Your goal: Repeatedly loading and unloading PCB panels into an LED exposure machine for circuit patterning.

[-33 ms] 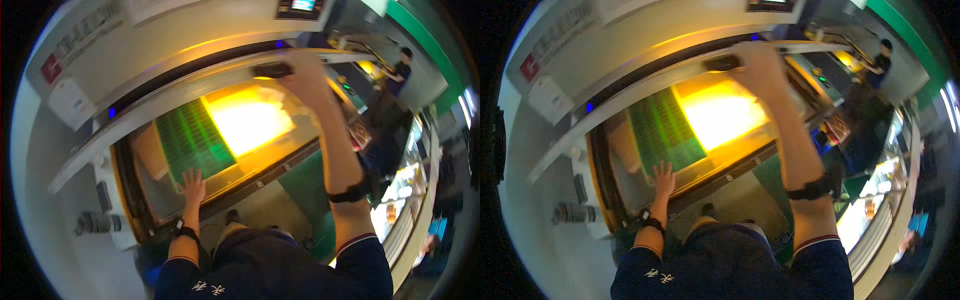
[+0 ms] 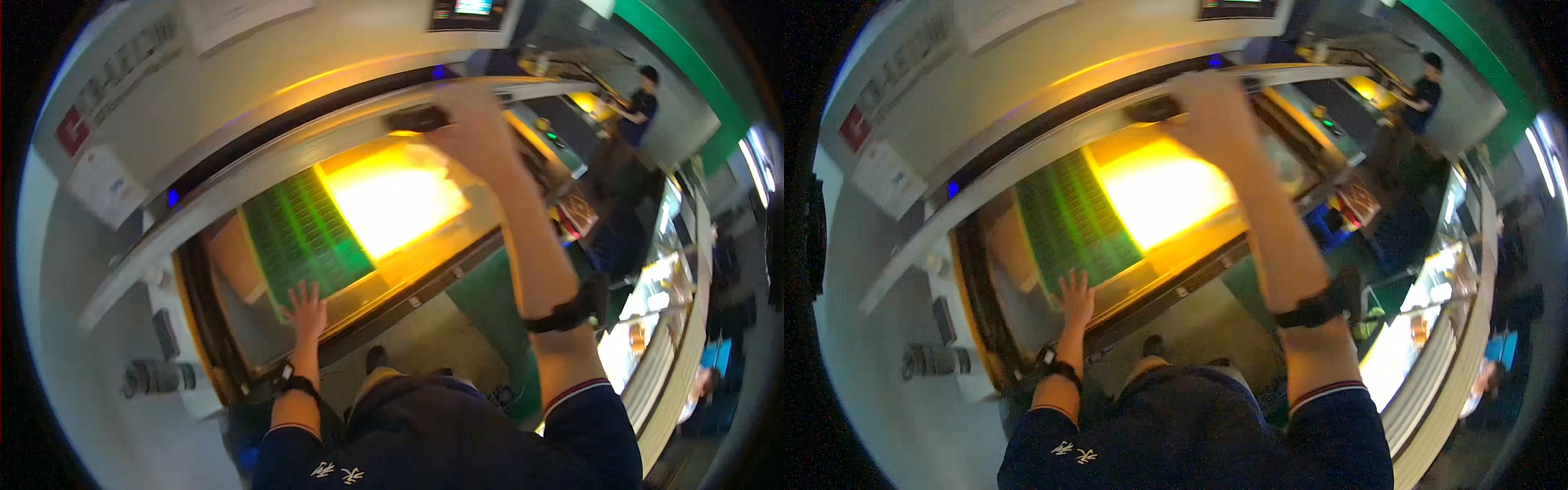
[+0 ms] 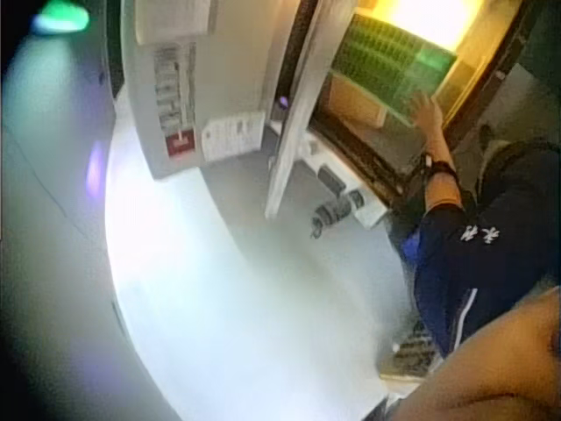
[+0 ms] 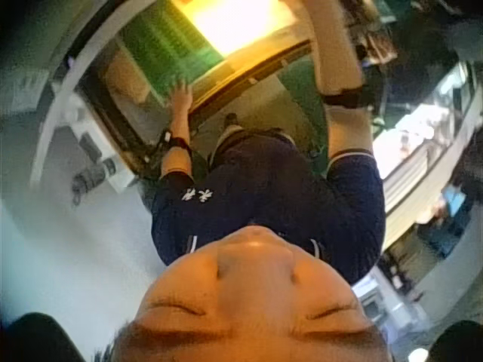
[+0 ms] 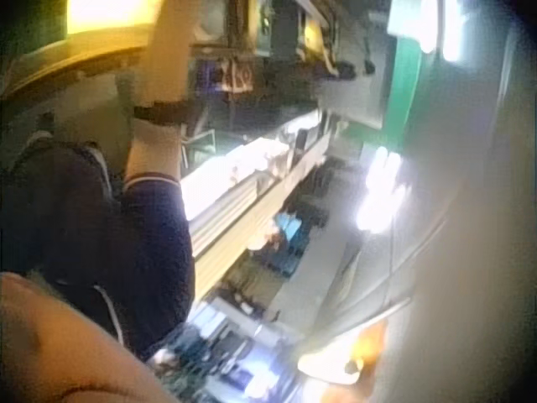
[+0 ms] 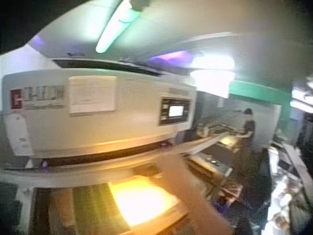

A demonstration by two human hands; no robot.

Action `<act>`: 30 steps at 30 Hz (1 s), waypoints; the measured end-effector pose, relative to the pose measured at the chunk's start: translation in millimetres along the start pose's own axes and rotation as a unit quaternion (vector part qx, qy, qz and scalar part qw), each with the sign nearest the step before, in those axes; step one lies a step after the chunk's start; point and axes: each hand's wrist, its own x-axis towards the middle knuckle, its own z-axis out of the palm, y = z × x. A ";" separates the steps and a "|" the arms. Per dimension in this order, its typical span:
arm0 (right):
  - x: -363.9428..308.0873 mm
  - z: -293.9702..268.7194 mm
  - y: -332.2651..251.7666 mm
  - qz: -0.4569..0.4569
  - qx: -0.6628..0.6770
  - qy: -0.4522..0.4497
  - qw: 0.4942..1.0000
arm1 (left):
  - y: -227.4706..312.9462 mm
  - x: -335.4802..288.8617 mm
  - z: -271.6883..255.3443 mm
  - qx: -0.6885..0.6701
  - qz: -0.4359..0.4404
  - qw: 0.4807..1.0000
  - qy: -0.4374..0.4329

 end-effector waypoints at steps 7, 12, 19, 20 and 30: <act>-105.7 -5.9 -56.2 0.088 0.045 -0.204 0.974 | 46.8 -43.6 40.6 -0.070 0.144 0.984 0.075; -295.8 105.2 -62.6 0.111 -0.057 -0.535 0.835 | 126.4 -90.3 13.1 -0.338 0.499 0.741 -0.296; -388.6 178.2 -69.3 0.167 -0.034 -0.670 0.723 | 105.9 -10.0 -54.5 -0.092 0.252 0.962 -0.052; -382.1 181.9 -71.7 0.140 -0.035 -0.683 0.716 | 85.9 -3.8 -46.3 -0.090 0.241 0.965 -0.054; -391.4 177.7 -58.1 0.118 0.035 -0.646 0.753 | 59.8 26.8 -8.2 0.014 0.172 0.985 0.017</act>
